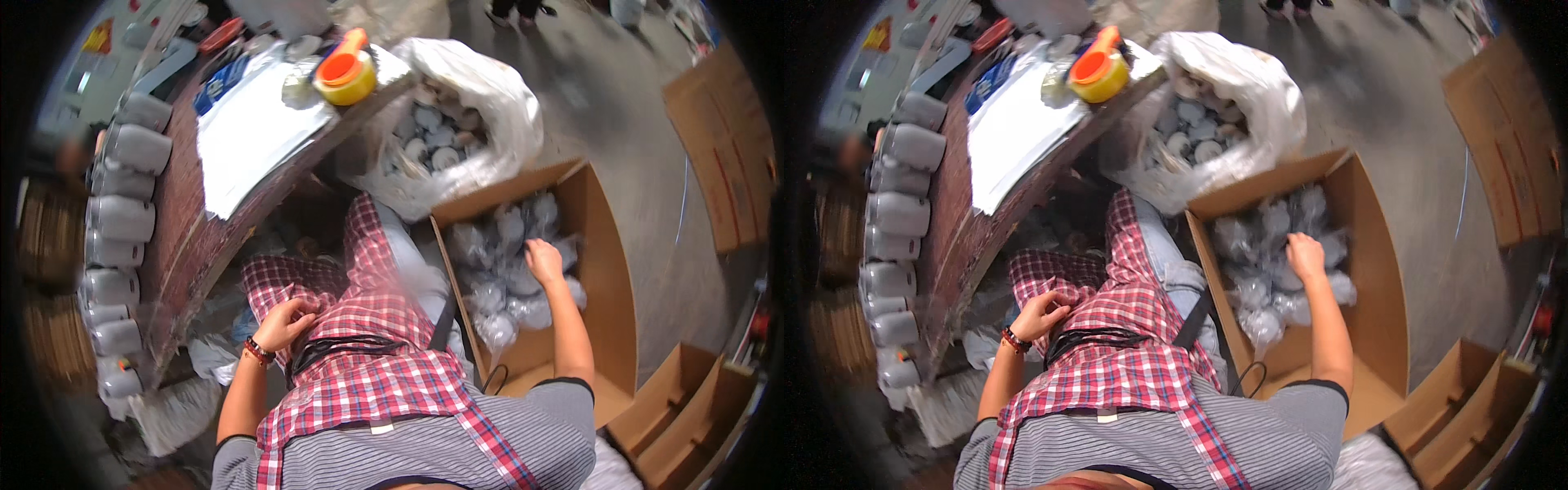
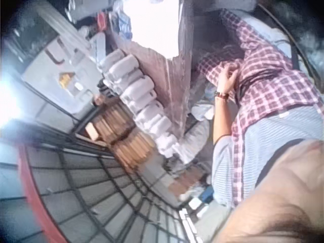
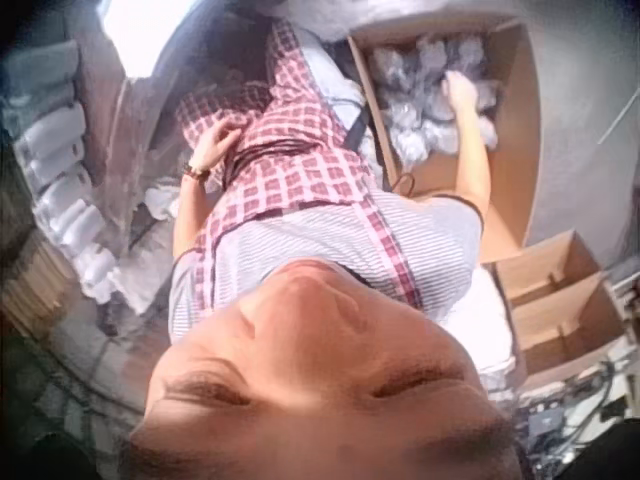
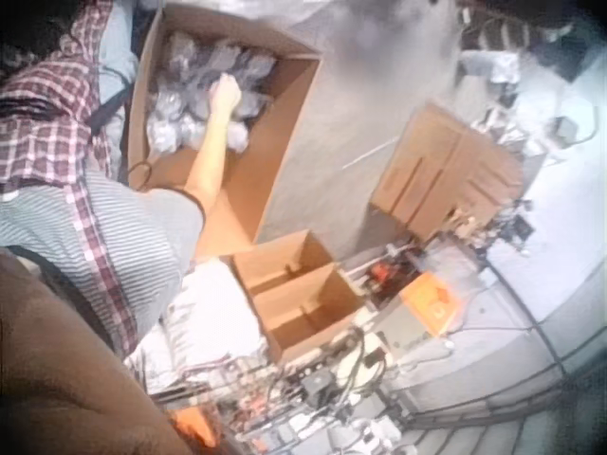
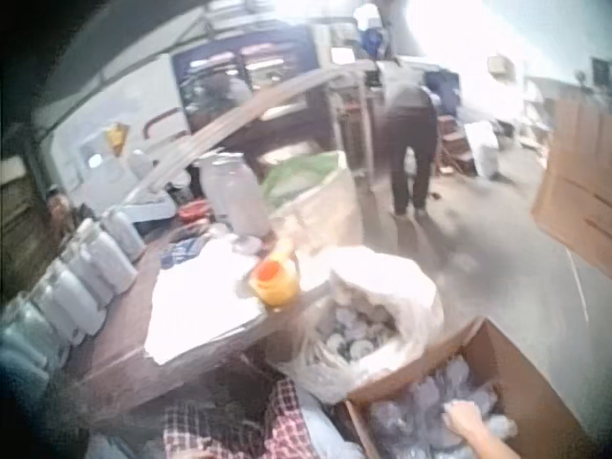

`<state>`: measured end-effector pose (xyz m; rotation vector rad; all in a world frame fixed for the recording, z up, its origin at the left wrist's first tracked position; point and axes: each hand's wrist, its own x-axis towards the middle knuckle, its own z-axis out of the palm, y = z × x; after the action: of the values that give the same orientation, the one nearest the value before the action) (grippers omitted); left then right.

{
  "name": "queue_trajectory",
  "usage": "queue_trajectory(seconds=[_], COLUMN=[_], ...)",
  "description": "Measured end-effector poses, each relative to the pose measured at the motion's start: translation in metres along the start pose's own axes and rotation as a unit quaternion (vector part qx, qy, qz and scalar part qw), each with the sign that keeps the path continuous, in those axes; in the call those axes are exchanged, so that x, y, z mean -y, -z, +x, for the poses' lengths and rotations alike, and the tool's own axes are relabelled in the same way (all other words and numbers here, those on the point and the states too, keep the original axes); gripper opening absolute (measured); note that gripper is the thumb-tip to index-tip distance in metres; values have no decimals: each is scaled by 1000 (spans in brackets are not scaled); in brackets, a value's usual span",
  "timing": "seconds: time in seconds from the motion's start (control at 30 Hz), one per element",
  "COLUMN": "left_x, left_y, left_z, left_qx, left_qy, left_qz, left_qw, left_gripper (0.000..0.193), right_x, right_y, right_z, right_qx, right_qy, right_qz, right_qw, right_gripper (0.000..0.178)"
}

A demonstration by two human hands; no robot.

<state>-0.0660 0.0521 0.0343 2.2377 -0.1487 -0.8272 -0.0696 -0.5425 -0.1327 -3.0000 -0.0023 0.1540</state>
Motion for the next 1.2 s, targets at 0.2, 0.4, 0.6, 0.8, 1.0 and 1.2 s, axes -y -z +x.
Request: queue_trajectory(seconds=[0.2, 0.4, 0.6, 0.8, 1.0, 1.2], left_x=[17, 64, 248, 326, 381, 399], left_y=[37, 164, 333, 463, 570, 598], left_z=[-15, -55, -124, -184, -287, -282], left_qx=[-155, -543, -821, -781, -702, -617], left_qy=[-60, -72, 120, 369, 467, 523], left_qz=[-138, -170, -22, 252, 306, 269], left_qw=[976, 819, 557, 436, 442, 522], left_gripper=[21, 19, 66, 78, 98, 95], right_x=[147, 104, 80, 69, 70, 87], right_y=[117, -7, -72, -18, -3, 10], right_z=[153, 315, 426, 465, 484, 507], right_qx=[-130, -68, -48, -20, -15, 4], right_qy=[160, 64, 100, 10, -23, -28], right_qz=[306, 179, 324, 185, 156, 118], right_qw=[930, 979, 940, 982, 987, 993], right_gripper=[26, 65, 51, 51, 51, 52])
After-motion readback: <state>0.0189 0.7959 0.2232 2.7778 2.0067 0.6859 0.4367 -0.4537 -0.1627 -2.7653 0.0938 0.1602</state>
